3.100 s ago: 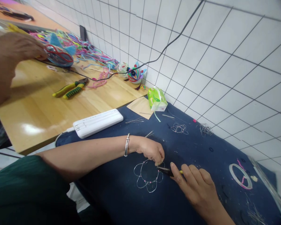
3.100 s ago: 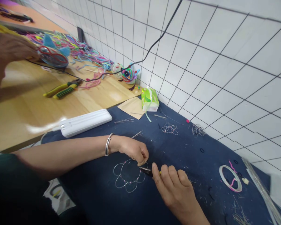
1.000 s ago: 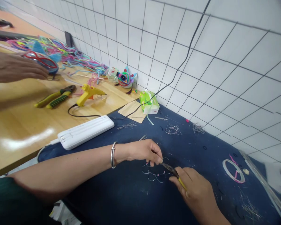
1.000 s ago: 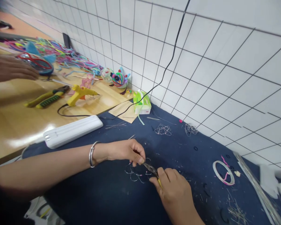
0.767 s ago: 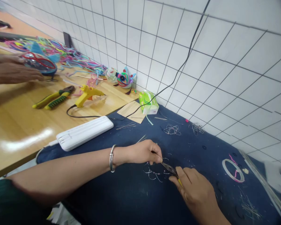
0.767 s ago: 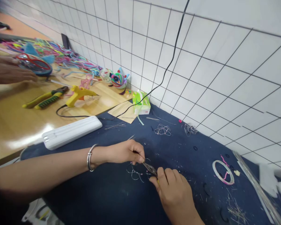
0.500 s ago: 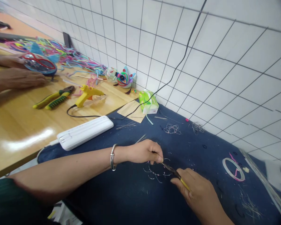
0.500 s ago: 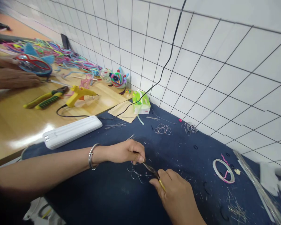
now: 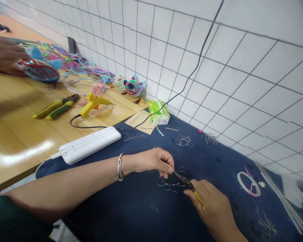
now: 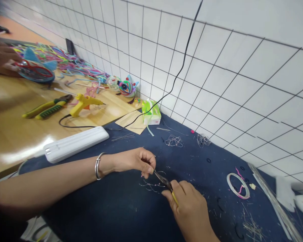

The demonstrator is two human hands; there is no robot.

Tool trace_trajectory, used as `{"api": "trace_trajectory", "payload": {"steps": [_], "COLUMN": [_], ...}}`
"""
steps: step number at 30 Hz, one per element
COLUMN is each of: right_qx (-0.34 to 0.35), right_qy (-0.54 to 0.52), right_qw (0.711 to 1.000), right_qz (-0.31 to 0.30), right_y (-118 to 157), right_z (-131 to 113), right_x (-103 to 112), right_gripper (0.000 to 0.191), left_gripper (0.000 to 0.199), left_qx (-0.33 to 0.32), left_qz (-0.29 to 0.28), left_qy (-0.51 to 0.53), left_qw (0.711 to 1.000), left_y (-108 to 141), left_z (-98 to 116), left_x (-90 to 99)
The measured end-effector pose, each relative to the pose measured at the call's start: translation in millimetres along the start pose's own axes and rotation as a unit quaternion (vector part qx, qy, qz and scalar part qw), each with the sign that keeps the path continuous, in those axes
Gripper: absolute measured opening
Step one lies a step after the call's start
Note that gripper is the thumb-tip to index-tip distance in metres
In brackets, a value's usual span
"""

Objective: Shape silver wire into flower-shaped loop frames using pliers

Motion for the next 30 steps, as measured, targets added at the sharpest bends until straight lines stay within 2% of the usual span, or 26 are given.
{"api": "trace_trajectory", "payload": {"steps": [6,11,13,16,19,22,26,30], "right_qx": [0.015,0.024,0.031,0.043,0.063,0.091,0.118,0.125], "right_qy": [0.047,0.044,0.059,0.080,0.094,0.099,0.113,0.125], "right_qw": [0.999,0.999,0.998,0.996,0.993,0.991,0.986,0.984], "right_qz": [-0.013,-0.015,-0.012,-0.016,-0.016,-0.017,-0.022,-0.032], "right_y": [1,0,-1,-4,-6,-6,-3,-2], "right_z": [-1,0,-1,-3,-6,-9,-9,-9], "right_x": [-4,-3,0,4,7,7,3,0], "right_gripper": [0.024,0.025,0.025,0.024,0.023,0.022,0.022,0.024], "left_gripper": [0.019,0.023,0.028,0.035,0.033,0.031,0.029,0.026], "left_qx": [0.007,-0.027,-0.036,-0.036,-0.017,0.004,0.018,0.023], "left_qz": [0.028,0.042,0.023,-0.041,-0.101,-0.136,-0.136,-0.106], "left_qy": [-0.056,-0.104,-0.083,-0.002,0.070,0.101,0.107,0.102], "left_qw": [0.998,0.993,0.996,0.998,0.992,0.986,0.985,0.989], "left_y": [-2,-1,-1,-1,-1,-1,-2,-4], "left_z": [-4,0,2,2,-4,-11,-17,-18], "left_x": [-0.2,2.5,1.9,-2.7,-6.8,-9.8,-11.0,-9.1]}}
Point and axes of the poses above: each hand's wrist, its own y-axis away from the middle knuckle, its own x-axis out of the back of the hand, z = x × y, the point moved 8 cm from there along -y, towards the middle knuckle, and after that the axes turned 11 degrees about -y, right-handed, at the moved point
